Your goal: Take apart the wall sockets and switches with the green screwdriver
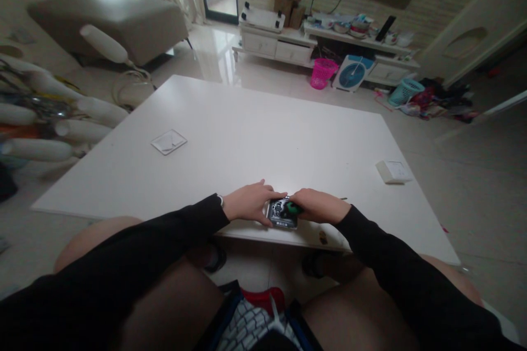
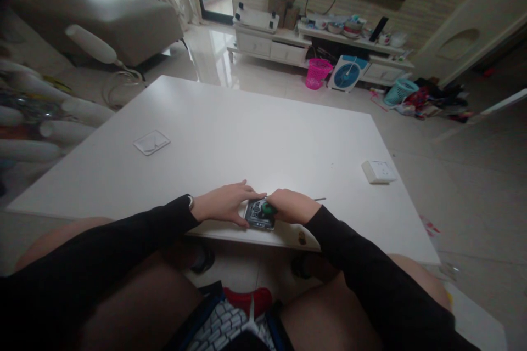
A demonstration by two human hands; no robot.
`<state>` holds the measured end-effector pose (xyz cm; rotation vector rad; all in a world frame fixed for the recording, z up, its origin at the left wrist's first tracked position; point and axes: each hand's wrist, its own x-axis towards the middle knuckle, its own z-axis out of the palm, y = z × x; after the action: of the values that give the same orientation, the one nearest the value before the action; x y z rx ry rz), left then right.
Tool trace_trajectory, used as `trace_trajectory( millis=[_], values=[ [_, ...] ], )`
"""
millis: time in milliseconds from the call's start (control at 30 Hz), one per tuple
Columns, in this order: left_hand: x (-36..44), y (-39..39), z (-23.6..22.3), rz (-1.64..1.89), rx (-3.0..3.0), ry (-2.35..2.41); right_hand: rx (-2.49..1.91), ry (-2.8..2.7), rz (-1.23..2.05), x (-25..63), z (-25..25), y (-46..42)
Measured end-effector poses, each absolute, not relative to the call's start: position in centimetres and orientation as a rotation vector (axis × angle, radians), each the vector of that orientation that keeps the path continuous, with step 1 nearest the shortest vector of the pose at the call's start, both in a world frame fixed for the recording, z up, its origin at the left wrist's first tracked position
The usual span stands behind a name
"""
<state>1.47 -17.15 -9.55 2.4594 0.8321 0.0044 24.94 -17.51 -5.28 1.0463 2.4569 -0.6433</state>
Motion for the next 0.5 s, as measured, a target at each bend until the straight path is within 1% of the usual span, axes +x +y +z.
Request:
trace_trajectory(
  millis=[267,500],
  values=[
    [1.5,-17.2,-9.5,-0.011,2.473,0.847,1.039,2.447,-0.552,24.3,-4.2,-17.9],
    [1.6,-17.3,-9.2,-0.029,2.478,0.886,1.035,2.440,-0.411,23.3,-4.6,-18.7]
  ],
)
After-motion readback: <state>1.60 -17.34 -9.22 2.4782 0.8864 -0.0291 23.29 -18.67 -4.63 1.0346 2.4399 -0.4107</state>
